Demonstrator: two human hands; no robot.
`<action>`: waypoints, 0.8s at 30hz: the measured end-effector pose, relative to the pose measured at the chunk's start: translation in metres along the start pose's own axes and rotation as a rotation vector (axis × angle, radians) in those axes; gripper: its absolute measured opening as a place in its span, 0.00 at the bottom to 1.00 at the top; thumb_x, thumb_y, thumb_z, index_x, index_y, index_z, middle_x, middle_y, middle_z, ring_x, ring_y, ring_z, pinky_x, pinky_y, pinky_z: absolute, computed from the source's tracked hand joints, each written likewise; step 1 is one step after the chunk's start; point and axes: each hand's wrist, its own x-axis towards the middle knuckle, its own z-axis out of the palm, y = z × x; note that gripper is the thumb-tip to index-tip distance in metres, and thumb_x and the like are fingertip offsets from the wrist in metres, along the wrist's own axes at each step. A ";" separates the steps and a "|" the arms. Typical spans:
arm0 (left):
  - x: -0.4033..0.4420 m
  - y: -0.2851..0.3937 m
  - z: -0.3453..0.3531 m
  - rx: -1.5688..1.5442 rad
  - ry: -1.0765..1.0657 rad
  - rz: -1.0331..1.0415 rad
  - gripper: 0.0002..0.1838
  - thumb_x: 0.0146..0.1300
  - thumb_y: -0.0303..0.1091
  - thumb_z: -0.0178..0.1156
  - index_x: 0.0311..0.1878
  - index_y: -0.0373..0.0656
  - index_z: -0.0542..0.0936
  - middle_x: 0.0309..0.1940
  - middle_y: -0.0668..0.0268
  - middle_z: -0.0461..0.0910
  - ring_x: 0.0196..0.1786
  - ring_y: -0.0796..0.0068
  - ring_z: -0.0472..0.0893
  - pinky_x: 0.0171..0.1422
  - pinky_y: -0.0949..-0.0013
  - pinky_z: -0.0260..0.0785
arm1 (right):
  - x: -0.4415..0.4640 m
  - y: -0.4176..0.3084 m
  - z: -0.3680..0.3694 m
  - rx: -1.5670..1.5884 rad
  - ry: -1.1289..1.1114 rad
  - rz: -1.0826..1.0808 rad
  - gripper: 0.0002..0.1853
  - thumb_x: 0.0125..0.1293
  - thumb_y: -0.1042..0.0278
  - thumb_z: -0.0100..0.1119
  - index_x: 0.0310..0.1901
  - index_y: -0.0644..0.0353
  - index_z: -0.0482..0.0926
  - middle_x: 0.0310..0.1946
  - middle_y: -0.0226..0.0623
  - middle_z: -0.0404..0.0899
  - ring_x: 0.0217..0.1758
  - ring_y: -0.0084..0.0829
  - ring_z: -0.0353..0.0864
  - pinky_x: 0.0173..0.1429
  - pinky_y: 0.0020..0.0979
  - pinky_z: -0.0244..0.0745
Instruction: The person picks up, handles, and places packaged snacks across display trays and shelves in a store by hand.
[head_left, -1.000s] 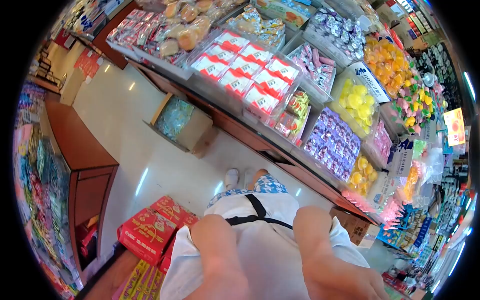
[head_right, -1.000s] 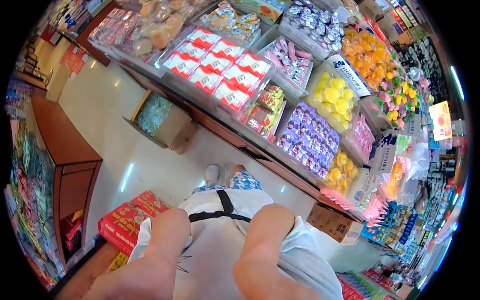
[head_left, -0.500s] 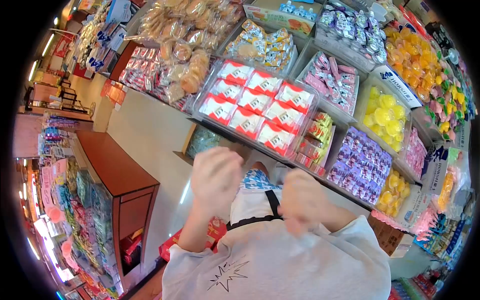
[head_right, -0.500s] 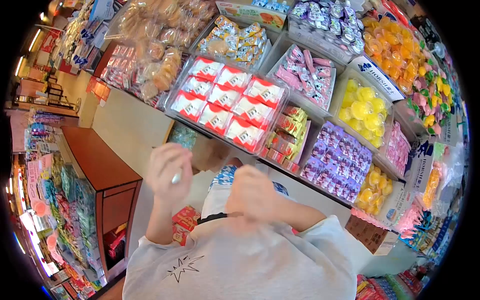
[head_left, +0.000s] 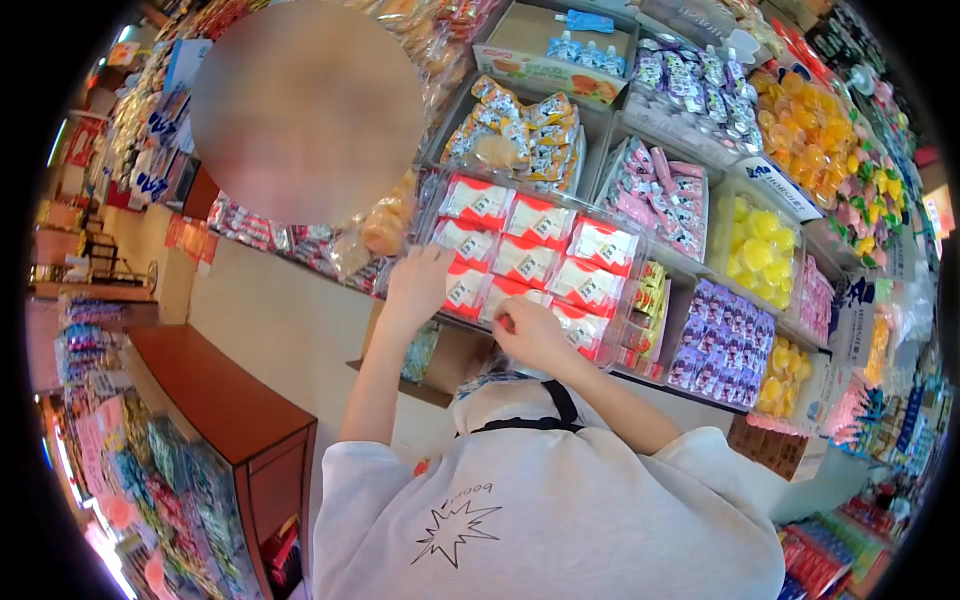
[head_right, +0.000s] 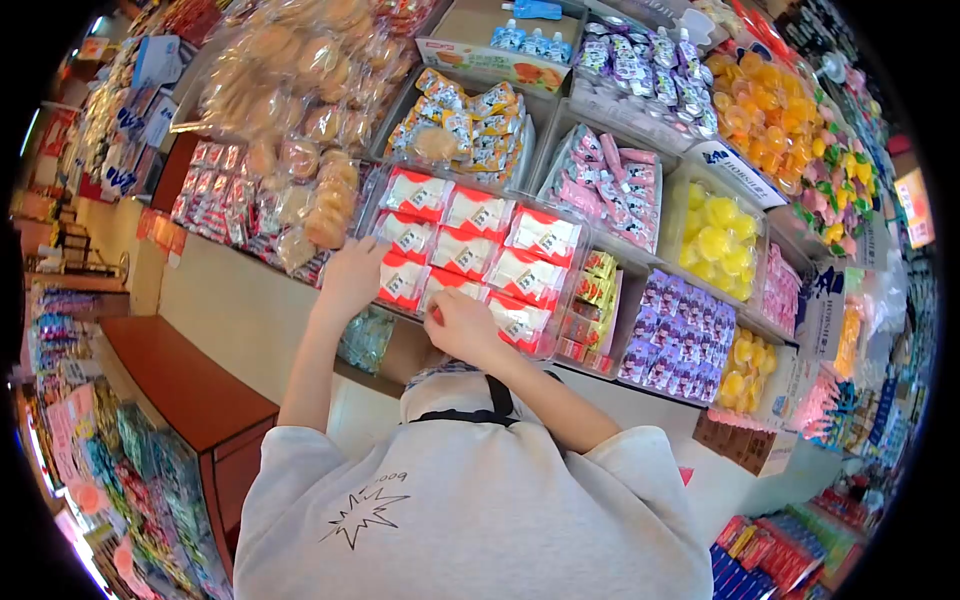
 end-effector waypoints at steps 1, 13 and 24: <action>0.002 -0.007 0.007 0.060 -0.052 0.092 0.10 0.54 0.27 0.59 0.41 0.42 0.77 0.41 0.57 0.76 0.34 0.57 0.80 0.35 0.57 0.73 | 0.008 0.001 0.008 -0.010 0.018 0.013 0.09 0.57 0.64 0.56 0.27 0.61 0.75 0.24 0.44 0.76 0.32 0.47 0.79 0.36 0.44 0.73; 0.016 -0.027 0.003 -0.075 -0.193 0.171 0.11 0.51 0.28 0.62 0.38 0.41 0.75 0.39 0.59 0.73 0.39 0.59 0.78 0.37 0.59 0.72 | 0.032 -0.009 0.044 -0.088 0.035 0.434 0.16 0.54 0.57 0.63 0.36 0.62 0.80 0.25 0.46 0.80 0.31 0.46 0.81 0.36 0.43 0.75; 0.012 -0.004 -0.018 -0.606 -0.063 0.005 0.17 0.44 0.33 0.73 0.38 0.40 0.80 0.28 0.63 0.80 0.28 0.69 0.78 0.34 0.67 0.69 | 0.002 -0.006 0.011 0.274 0.327 0.180 0.10 0.57 0.70 0.65 0.38 0.63 0.76 0.30 0.34 0.74 0.27 0.23 0.72 0.30 0.25 0.67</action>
